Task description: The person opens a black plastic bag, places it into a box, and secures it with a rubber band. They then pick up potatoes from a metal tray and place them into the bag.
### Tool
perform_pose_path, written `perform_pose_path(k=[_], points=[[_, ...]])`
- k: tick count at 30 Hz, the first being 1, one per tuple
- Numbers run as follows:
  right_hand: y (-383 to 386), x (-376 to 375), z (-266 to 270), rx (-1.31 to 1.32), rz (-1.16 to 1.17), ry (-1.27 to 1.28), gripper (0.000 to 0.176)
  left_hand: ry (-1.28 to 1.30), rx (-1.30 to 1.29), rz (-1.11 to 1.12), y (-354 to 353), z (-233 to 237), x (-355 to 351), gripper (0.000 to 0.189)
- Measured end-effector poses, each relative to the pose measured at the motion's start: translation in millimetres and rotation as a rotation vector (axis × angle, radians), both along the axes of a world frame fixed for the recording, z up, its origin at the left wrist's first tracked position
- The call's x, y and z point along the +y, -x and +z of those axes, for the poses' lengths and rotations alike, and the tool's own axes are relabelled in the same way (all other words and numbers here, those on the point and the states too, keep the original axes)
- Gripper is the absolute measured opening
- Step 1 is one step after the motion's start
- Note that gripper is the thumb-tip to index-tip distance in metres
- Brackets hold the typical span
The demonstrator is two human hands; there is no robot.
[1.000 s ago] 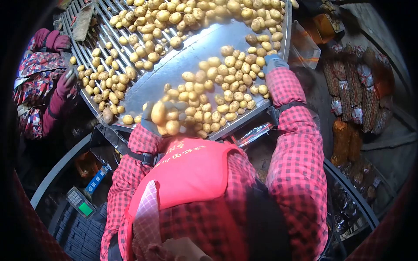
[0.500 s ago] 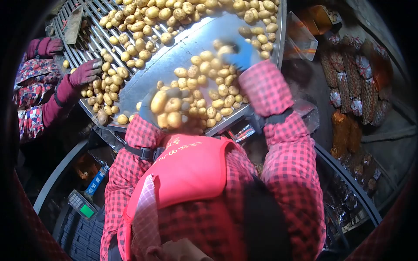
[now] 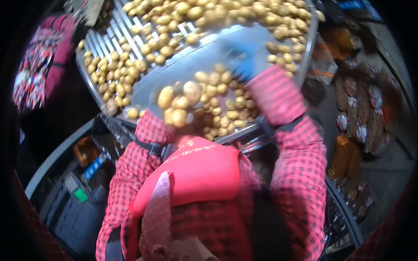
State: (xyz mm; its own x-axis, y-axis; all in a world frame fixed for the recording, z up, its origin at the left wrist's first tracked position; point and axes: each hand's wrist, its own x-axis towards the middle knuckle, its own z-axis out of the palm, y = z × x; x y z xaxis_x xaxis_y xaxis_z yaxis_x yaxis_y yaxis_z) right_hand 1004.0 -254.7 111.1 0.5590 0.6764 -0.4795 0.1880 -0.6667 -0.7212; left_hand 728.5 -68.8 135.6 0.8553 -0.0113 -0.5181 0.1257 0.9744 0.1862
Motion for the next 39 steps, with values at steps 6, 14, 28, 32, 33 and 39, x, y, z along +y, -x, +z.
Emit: perform_pose_path(k=[6,14,28,32,33,39], points=[[-166,-42,-112,-1.107,-0.131,0.248,0.079,0.422,-0.075,0.22,14,-8,21,0.067],[-21,-31,-123,-1.165,0.359,0.102,0.063,-0.149,0.09,0.441,42,-4,34,0.059],[203,11,-79,-0.851,0.612,0.128,0.082,0.051,-0.357,0.739,307,-7,116,0.011],[189,10,-96,-0.861,0.535,0.056,0.077,-0.352,0.441,0.95,378,-12,91,0.05],[183,11,-85,-0.92,0.541,0.075,0.075,-0.235,0.689,1.024,386,-20,93,0.053],[149,8,-110,-1.075,0.403,0.21,0.066,-0.795,1.013,0.646,427,-132,126,0.06]])
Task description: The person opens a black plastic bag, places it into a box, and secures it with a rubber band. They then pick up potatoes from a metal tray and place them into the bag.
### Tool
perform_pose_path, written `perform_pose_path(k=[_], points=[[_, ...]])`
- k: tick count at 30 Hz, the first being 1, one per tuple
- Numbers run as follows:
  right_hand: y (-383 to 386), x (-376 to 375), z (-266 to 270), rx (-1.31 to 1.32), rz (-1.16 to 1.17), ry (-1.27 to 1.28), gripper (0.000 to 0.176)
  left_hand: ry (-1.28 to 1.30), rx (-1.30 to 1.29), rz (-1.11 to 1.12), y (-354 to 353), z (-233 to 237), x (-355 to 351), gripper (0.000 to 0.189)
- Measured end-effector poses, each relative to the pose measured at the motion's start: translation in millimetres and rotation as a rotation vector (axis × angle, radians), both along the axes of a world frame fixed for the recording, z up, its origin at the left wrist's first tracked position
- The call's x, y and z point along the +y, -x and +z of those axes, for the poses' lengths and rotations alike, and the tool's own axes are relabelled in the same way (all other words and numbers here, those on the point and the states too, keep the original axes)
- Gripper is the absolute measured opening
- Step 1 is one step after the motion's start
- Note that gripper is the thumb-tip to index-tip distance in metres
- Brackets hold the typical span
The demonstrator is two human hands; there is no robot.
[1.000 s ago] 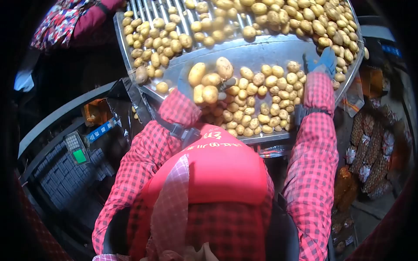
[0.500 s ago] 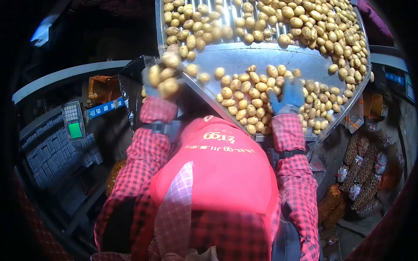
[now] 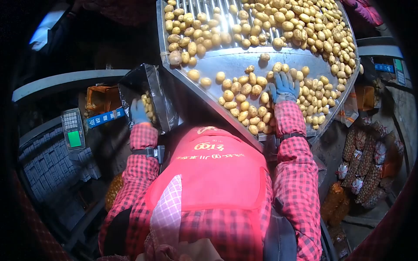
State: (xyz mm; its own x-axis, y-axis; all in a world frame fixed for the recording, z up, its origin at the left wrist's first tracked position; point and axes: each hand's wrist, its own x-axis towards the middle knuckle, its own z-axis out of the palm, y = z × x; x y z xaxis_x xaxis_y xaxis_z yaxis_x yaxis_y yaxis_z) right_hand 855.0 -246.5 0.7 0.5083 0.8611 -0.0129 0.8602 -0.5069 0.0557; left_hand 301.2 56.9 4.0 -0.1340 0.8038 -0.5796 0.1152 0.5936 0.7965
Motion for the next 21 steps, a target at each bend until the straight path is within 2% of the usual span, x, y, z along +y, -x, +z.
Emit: perform_pose_path(k=[1,2,3,4,5,6,7,9,10,12,13,15,17,19,20,21], points=[[-4,0,-2,-0.007,-0.042,-0.004,0.065,-0.606,0.245,-0.171,-49,2,-4,0.051],[4,11,26,0.084,-0.143,0.093,0.073,-0.78,0.36,-0.367,-90,19,-4,0.051],[12,10,31,0.073,-0.14,0.088,0.073,-0.953,0.477,-0.563,-131,46,-2,0.051],[19,6,34,0.101,-0.154,0.081,0.074,-1.09,0.42,-0.722,-174,77,-3,0.05],[26,0,35,0.128,-0.169,0.073,0.076,-1.118,0.268,-0.845,-201,65,8,0.051],[36,-10,30,0.097,-0.128,0.001,0.082,-1.194,0.499,-0.953,-229,63,12,0.052],[40,-22,20,0.108,-0.089,-0.053,0.083,-1.052,0.577,-1.149,-255,73,21,0.06],[45,-31,23,0.179,-0.09,0.042,0.085,-0.908,0.783,-1.247,-299,64,36,0.073],[45,-38,23,0.14,-0.042,0.01,0.085,-0.919,0.776,-1.241,-315,66,34,0.073],[41,-46,18,0.121,0.009,-0.01,0.084,-0.674,1.106,-1.089,-341,69,21,0.084],[40,-48,18,0.12,0.006,-0.009,0.084,-0.676,1.104,-1.091,-351,77,9,0.084],[39,-47,16,0.168,-0.027,0.04,0.089,-0.485,1.03,-1.142,-362,96,-15,0.087],[40,-48,8,0.153,-0.021,-0.035,0.087,-0.69,0.891,-1.361,-357,78,-30,0.081],[38,-44,8,0.135,0.012,-0.115,0.083,-0.938,0.384,-1.479,-346,62,-37,0.07],[36,-42,9,0.113,0.028,-0.141,0.082,-1.084,0.491,-1.39,-343,58,-47,0.06],[33,-42,9,0.121,0.023,-0.135,0.082,-1.075,0.49,-1.399,-352,60,-41,0.06]])
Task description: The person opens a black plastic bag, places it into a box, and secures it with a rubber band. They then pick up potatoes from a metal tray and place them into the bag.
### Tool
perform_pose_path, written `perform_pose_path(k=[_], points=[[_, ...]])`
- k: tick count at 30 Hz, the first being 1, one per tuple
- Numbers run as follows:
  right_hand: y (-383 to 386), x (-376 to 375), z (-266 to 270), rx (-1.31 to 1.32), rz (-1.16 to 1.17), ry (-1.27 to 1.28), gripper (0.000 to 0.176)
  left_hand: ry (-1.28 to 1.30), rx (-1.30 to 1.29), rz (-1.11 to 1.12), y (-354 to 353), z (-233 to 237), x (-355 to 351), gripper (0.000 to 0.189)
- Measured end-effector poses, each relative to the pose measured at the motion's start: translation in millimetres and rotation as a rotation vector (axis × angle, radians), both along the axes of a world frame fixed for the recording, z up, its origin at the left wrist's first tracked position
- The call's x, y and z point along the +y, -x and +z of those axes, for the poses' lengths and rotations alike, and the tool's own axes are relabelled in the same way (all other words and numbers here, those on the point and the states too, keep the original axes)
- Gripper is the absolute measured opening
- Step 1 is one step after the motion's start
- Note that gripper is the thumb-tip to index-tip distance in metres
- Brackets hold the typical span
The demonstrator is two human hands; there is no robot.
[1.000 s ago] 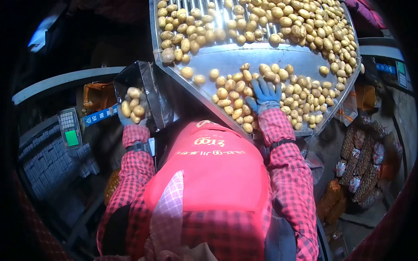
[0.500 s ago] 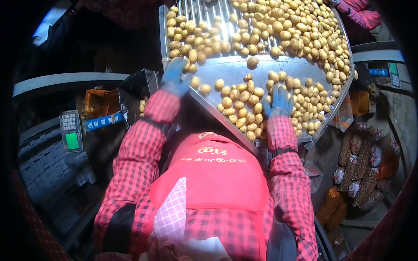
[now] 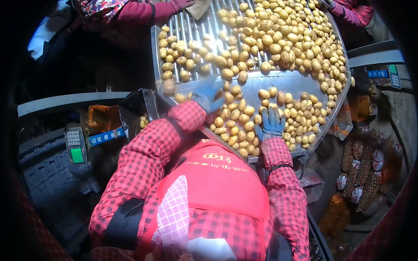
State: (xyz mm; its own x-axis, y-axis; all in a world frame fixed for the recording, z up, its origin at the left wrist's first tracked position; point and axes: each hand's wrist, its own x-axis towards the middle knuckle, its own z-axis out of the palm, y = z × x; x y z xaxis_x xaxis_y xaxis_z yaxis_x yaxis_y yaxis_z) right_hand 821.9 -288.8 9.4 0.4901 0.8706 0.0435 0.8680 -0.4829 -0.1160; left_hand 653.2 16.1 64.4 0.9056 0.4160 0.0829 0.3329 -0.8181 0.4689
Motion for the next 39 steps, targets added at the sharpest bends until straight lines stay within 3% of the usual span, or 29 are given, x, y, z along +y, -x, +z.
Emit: perform_pose_path(k=[2,3,6,8,10,15,18,19,20,21,22,23,24,26,27,29,30,32,33,34,36,37,39], points=[[-5,-1,5,0.003,0.04,0.0,0.085,-0.134,0.079,0.02,-33,18,29,0.065],[-7,-1,5,0.005,0.051,-0.008,0.086,0.0,0.188,0.017,-51,34,47,0.067],[-8,1,9,0.043,0.041,0.017,0.086,-0.022,0.155,0.029,-79,21,71,0.062],[-11,0,8,0.061,0.034,0.041,0.087,-0.038,0.188,-0.012,-89,16,62,0.058],[-12,-1,3,0.015,0.061,-0.037,0.087,-0.062,0.308,0.148,-95,17,38,0.054],[-21,8,13,0.044,0.048,-0.005,0.084,-0.004,0.508,0.099,-104,-18,17,0.046],[-34,18,14,0.058,0.061,-0.01,0.082,0.653,-0.122,0.356,-87,-36,32,0.035],[-38,34,37,0.096,0.043,0.026,0.069,0.744,-0.184,0.354,-73,-66,58,0.033],[-44,41,33,0.101,0.049,0.028,0.069,1.208,-0.216,0.471,-60,-38,69,0.036],[-53,52,28,0.208,0.016,-0.052,0.06,1.328,-0.349,0.506,-41,-38,80,0.037],[-59,63,22,0.319,-0.019,-0.131,0.052,1.368,-0.408,0.508,-24,-8,85,0.038],[-61,97,53,0.306,-0.022,-0.053,0.039,1.275,-0.334,0.538,-8,19,91,0.04],[-59,116,43,0.313,-0.013,-0.055,0.039,1.315,-0.329,0.546,16,3,105,0.041],[-55,152,21,0.304,0.057,-0.514,0.046,1.27,-0.449,0.739,35,35,93,0.039],[-51,168,19,0.314,0.065,-0.519,0.046,1.258,-0.452,0.75,51,40,92,0.039],[-39,194,19,0.375,0.013,-0.178,0.059,1.103,-0.337,0.793,84,41,95,0.037],[-28,204,29,0.383,0.024,-0.179,0.059,1.096,-0.339,0.805,92,34,95,0.037],[-12,214,55,0.5,-0.112,0.123,0.07,0.613,-0.451,0.689,103,9,89,0.027],[-3,207,40,0.436,-0.13,0.012,0.073,0.345,-0.343,0.549,107,-2,86,0.024],[-3,208,42,0.436,-0.124,0.014,0.073,0.525,-0.05,0.56,101,7,77,0.033],[-1,211,47,0.566,-0.164,0.042,0.078,0.24,0.553,0.51,55,68,49,0.035],[0,206,42,0.565,-0.168,0.041,0.078,0.24,0.552,0.506,51,63,48,0.035],[-6,187,23,0.664,-0.203,-0.238,0.075,0.12,0.89,0.305,39,51,49,0.041]])
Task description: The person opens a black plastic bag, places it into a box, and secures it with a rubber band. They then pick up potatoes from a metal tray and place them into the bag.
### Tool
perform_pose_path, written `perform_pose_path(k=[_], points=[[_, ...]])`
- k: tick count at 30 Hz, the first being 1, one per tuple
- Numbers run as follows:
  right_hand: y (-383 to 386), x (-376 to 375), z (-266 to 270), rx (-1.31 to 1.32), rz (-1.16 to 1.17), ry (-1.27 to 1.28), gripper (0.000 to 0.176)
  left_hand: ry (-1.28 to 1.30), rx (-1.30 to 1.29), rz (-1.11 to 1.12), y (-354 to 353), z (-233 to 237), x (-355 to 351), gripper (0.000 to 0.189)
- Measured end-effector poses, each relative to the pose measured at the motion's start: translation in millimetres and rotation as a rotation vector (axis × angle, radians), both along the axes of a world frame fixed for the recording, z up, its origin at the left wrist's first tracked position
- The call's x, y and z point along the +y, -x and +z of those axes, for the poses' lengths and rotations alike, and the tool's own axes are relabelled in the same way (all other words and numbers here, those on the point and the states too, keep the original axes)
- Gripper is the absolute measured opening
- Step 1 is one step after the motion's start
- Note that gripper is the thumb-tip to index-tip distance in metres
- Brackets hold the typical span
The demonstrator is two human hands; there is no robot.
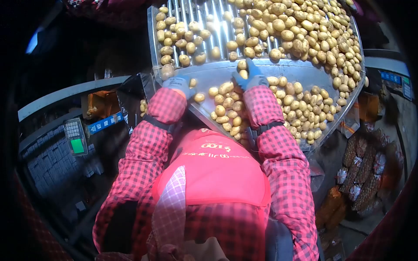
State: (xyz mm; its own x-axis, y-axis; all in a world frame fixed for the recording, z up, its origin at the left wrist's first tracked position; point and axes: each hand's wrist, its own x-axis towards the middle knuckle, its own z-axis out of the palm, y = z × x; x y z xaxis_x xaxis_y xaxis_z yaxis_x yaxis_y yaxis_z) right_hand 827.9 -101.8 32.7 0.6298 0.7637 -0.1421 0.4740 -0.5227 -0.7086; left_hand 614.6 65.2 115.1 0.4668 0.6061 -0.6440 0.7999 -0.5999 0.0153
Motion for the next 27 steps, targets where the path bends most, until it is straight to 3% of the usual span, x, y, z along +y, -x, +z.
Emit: perform_pose_path(k=[1,3,5,6,7,8,9,11,12,14,15,16,17,18,21,22,23,25,26,27], points=[[-8,-12,-4,-0.011,-0.007,0.007,0.075,0.007,-0.011,-0.007,-9,4,-1,0.041],[-36,-46,-12,0.432,-0.179,-0.181,0.067,0.091,0.054,-0.117,-23,13,-5,0.043],[-103,-113,-114,0.097,0.08,-0.416,0.056,0.126,0.073,-0.202,-17,-63,-8,0.043],[-103,-108,-57,0.632,-0.339,-0.404,0.055,0.15,0.106,-0.291,-14,-89,-7,0.044],[-93,-110,13,1.169,-0.764,-0.357,0.054,0.131,-0.029,-0.267,-24,-63,-22,0.043],[-84,-127,25,1.259,-0.799,-0.516,0.054,0.108,-0.162,-0.245,-37,-32,-41,0.042],[-82,-143,30,1.343,-0.831,-0.679,0.054,0.097,-0.155,-0.248,-37,-32,-44,0.042],[-84,-169,32,1.273,-0.764,-0.646,0.067,0.329,-0.798,-0.038,-37,-45,-53,0.038],[-67,-170,56,1.13,-0.769,-0.597,0.063,0.289,-0.666,0.039,-45,-43,-44,0.038],[-64,-183,48,1.144,-0.893,-0.64,0.062,0.101,-0.738,0.164,-47,-17,-17,0.044],[-66,-191,45,1.114,-0.941,-0.613,0.06,-0.163,-0.501,0.213,-60,-40,13,0.049],[-69,-198,42,1.124,-0.931,-0.624,0.055,-0.279,-0.487,0.013,-46,-55,29,0.051],[-76,-210,27,1.211,-0.819,-0.692,0.052,-0.336,-0.372,0.03,-41,-51,42,0.045],[-76,-206,31,1.155,-0.886,-0.65,0.051,-0.247,-0.182,0.069,-43,-50,54,0.056],[-58,-166,54,1.066,-0.934,-0.618,0.051,-0.28,-0.044,0.052,-49,-49,49,0.054],[-55,-159,56,1.027,-0.919,-0.623,0.053,-0.279,-0.042,0.048,-45,-54,50,0.054],[-58,-160,39,1.065,-0.899,-0.618,0.051,-0.207,-0.211,0.126,-39,-63,55,0.057],[-50,-129,73,1.171,-0.797,-0.526,0.05,-0.062,-0.556,0.283,-36,-67,61,0.065],[-49,-127,45,1.152,-0.833,-0.614,0.049,0.166,-0.736,0.482,-37,-65,54,0.068],[-51,-118,38,1.153,-0.832,-0.615,0.049,0.165,-0.737,0.482,-35,-61,44,0.068]])
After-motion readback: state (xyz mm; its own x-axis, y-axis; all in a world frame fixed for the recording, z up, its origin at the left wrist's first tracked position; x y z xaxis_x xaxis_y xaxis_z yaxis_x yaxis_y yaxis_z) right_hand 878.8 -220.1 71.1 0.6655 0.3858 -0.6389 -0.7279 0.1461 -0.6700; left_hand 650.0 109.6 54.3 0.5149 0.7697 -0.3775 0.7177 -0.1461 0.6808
